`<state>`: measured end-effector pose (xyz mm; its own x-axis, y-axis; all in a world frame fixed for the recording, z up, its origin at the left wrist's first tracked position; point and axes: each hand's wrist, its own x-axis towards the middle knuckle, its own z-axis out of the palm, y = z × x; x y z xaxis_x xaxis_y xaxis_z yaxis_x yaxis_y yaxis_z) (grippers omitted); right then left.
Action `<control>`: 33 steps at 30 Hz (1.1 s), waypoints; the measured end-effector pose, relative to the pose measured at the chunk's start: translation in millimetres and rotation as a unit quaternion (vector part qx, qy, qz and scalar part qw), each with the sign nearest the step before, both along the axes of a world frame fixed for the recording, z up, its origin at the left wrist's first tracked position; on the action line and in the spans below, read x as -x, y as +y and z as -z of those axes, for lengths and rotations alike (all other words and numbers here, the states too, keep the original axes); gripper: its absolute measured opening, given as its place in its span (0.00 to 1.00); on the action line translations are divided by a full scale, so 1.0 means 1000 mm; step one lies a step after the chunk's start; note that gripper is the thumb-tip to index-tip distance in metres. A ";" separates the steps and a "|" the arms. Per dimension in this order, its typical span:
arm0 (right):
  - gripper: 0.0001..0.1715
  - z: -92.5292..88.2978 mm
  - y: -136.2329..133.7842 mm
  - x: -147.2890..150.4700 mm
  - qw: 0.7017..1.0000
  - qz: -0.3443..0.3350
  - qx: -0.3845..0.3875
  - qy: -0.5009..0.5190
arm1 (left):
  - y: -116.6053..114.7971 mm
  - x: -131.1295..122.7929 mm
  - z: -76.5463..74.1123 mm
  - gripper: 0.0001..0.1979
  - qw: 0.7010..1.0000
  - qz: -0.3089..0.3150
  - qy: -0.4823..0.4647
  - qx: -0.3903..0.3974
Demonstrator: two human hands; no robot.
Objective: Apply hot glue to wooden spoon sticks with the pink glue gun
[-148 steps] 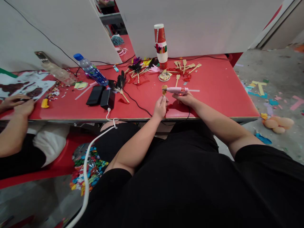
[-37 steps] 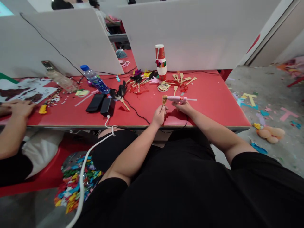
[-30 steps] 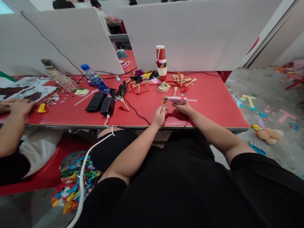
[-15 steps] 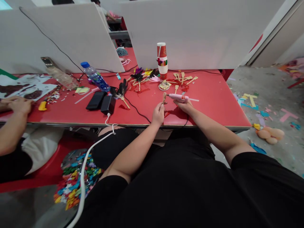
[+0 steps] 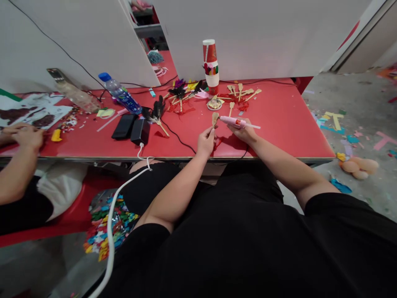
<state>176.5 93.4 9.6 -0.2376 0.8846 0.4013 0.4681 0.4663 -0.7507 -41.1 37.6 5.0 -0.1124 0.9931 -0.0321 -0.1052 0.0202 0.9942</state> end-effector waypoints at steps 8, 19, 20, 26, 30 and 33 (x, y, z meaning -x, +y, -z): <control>0.25 -0.003 -0.001 -0.002 0.997 0.009 -0.005 -0.081 | 0.005 0.001 0.000 0.17 0.998 0.000 -0.018 0.053; 0.19 -0.008 -0.004 0.001 0.990 0.026 0.004 -0.142 | 0.003 0.005 -0.005 0.20 0.997 0.027 -0.033 0.063; 0.19 -0.008 -0.004 0.001 0.990 0.024 0.007 -0.140 | 0.003 0.004 -0.006 0.20 0.997 0.026 -0.034 0.063; 0.20 0.003 -0.001 0.001 0.991 0.034 -0.030 -0.123 | -0.001 0.001 -0.012 0.16 0.995 0.017 -0.055 0.081; 0.20 0.006 -0.001 0.006 0.998 0.033 -0.027 -0.040 | -0.002 -0.002 -0.018 0.13 0.993 0.013 -0.069 0.096; 0.27 0.005 0.000 0.007 0.997 0.033 0.033 0.066 | -0.002 -0.002 -0.020 0.15 0.993 0.011 -0.076 0.092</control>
